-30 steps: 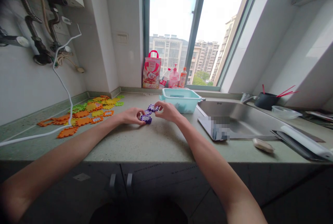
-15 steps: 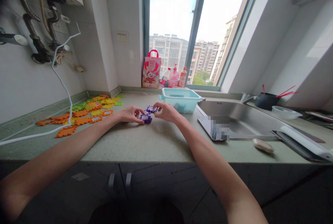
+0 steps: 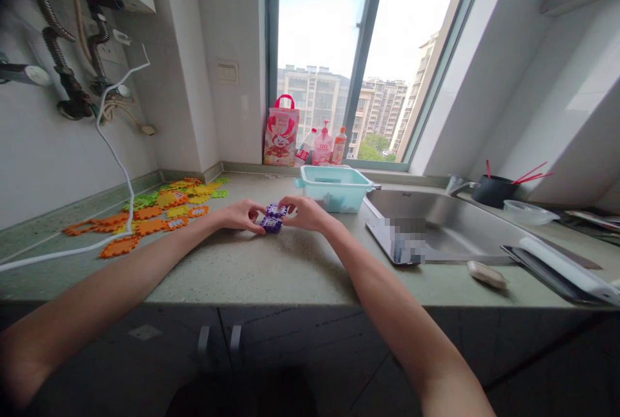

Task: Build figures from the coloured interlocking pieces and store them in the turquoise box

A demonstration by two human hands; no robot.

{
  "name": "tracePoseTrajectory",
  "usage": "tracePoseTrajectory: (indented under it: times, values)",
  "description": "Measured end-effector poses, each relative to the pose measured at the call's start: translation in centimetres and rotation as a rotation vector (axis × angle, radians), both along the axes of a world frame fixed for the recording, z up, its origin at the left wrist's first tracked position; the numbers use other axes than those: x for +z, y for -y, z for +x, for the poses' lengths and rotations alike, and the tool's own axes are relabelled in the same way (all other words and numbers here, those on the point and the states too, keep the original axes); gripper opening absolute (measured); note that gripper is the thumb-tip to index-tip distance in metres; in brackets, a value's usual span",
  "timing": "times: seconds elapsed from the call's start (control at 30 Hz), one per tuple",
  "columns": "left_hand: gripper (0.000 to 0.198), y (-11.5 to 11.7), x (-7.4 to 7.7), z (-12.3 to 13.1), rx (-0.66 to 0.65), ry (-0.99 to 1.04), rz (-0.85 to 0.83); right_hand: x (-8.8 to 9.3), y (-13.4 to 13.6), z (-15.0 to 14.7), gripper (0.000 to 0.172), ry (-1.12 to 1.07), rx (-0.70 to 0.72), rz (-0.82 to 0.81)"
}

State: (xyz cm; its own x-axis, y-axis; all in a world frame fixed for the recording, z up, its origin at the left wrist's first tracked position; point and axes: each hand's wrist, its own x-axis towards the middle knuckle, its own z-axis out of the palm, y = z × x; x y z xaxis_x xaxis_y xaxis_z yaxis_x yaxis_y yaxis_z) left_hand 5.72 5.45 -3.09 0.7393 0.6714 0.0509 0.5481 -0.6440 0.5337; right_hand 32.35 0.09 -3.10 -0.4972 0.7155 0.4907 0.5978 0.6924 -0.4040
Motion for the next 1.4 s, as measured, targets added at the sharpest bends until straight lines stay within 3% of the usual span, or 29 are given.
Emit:
tracePoseTrajectory:
  times: [0.2, 0.4, 0.53, 0.9, 1.4]
  values:
    - [0.058, 0.0, -0.3, 0.0, 0.004, 0.022, 0.021, -0.1, 0.4, -0.6, 0.033, 0.017, 0.068, -0.088]
    - [0.061, -0.3, -0.5, 0.1, 0.038, 0.017, 0.041, -0.2, 0.3, -0.8, 0.034, 0.038, 0.111, -0.166]
    - [0.063, -0.2, -0.5, 0.1, 0.033, 0.012, 0.06, -0.3, 0.6, -0.9, 0.044, 0.047, 0.106, -0.207]
    - [0.061, 0.1, -0.4, 0.0, 0.018, 0.011, 0.101, -0.7, 0.6, -1.6, 0.045, 0.078, 0.018, -0.171]
    - [0.066, -0.1, -0.6, 0.1, 0.028, 0.006, 0.107, -0.9, 0.4, -1.5, 0.048, 0.071, 0.019, -0.156]
